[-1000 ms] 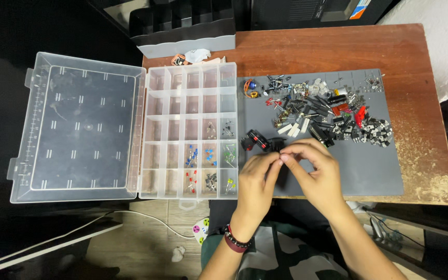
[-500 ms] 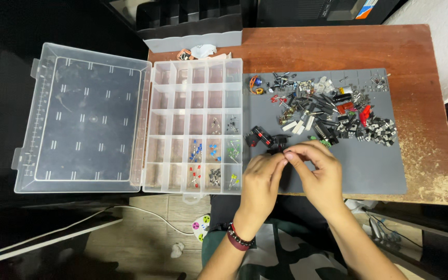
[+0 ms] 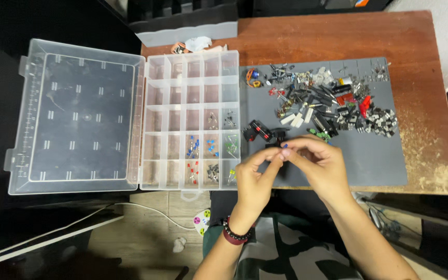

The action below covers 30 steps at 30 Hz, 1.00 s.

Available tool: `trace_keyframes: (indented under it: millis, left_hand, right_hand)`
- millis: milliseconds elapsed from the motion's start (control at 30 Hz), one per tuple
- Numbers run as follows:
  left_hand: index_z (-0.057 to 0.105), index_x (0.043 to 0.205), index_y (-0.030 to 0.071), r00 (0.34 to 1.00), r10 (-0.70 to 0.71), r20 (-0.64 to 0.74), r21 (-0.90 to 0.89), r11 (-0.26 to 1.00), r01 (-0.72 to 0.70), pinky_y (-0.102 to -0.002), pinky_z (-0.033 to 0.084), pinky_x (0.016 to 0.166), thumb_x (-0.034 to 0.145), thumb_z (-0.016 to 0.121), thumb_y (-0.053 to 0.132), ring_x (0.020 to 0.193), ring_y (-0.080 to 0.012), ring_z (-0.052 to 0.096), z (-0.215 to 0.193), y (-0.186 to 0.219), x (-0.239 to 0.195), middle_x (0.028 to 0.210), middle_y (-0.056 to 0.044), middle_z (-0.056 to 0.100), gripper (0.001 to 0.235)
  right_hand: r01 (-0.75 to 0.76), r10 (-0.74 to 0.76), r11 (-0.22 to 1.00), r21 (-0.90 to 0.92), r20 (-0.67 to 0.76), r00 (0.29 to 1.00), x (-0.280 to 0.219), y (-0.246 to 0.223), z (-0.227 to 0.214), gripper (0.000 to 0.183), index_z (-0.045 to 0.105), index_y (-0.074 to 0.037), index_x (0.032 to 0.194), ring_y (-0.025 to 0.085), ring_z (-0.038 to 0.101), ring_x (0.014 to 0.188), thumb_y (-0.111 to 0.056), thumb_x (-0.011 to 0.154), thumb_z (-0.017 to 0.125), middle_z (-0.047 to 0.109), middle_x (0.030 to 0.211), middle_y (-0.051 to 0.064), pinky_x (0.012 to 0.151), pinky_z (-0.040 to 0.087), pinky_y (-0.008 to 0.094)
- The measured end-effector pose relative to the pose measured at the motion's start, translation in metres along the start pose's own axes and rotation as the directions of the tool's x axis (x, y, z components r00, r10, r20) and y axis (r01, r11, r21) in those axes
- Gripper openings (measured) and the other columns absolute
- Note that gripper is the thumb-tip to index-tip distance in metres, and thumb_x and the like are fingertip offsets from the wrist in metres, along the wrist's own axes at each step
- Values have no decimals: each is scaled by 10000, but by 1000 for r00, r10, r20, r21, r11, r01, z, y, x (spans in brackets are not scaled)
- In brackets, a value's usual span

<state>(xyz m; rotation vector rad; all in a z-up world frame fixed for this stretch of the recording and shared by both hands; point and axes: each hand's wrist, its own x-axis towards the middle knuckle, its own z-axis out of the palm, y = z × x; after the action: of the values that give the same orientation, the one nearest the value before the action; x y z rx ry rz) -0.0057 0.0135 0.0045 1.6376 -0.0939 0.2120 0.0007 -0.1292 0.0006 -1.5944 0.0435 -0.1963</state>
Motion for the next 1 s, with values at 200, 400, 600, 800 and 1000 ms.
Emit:
trace_keyframes:
  millis: [200,400,600,800,1000]
  left_hand:
    - [797,975,141,995,-78,56,-76,994,82,-325,562,829,918,752,91,775,-119,725,-1,6,3,751,-31,779,88]
    - [781,988,93,987,-123,102,-143,980,136,-319,553,830,961,703,104,749,-126,712,-4,3,6,774,-62,784,83]
    - [783,998,98,990,-76,119,-48,995,83,-319,554,818,956,705,85,748,-148,724,-5,7,7,764,-56,779,89]
    - [776,1006,93,989,-73,131,-15,997,76,-324,554,814,943,721,88,756,-159,734,-4,11,6,773,-52,784,84]
    - [785,973,111,998,53,37,87,995,-56,-329,559,792,888,778,74,757,-182,719,1,12,10,761,-42,756,93]
  right_hand:
    - [-36,31,990,137,41,999,4,-1,2,114,767,48,1027,166,652,808,3,934,718,683,870,134,738,573,295]
    - [-35,33,999,38,57,998,9,-15,-3,188,764,31,1117,182,643,889,-33,972,663,727,971,160,754,544,285]
    - [-19,15,999,45,95,995,8,-14,-3,155,774,37,1058,172,648,881,-3,916,728,700,891,135,734,566,271]
    - [-35,31,999,40,85,996,11,1,-10,96,775,36,998,138,608,846,-11,919,747,662,821,103,708,568,256]
    - [-40,38,999,36,54,998,7,-3,-5,90,770,34,993,126,605,837,-21,924,754,632,796,89,674,542,236]
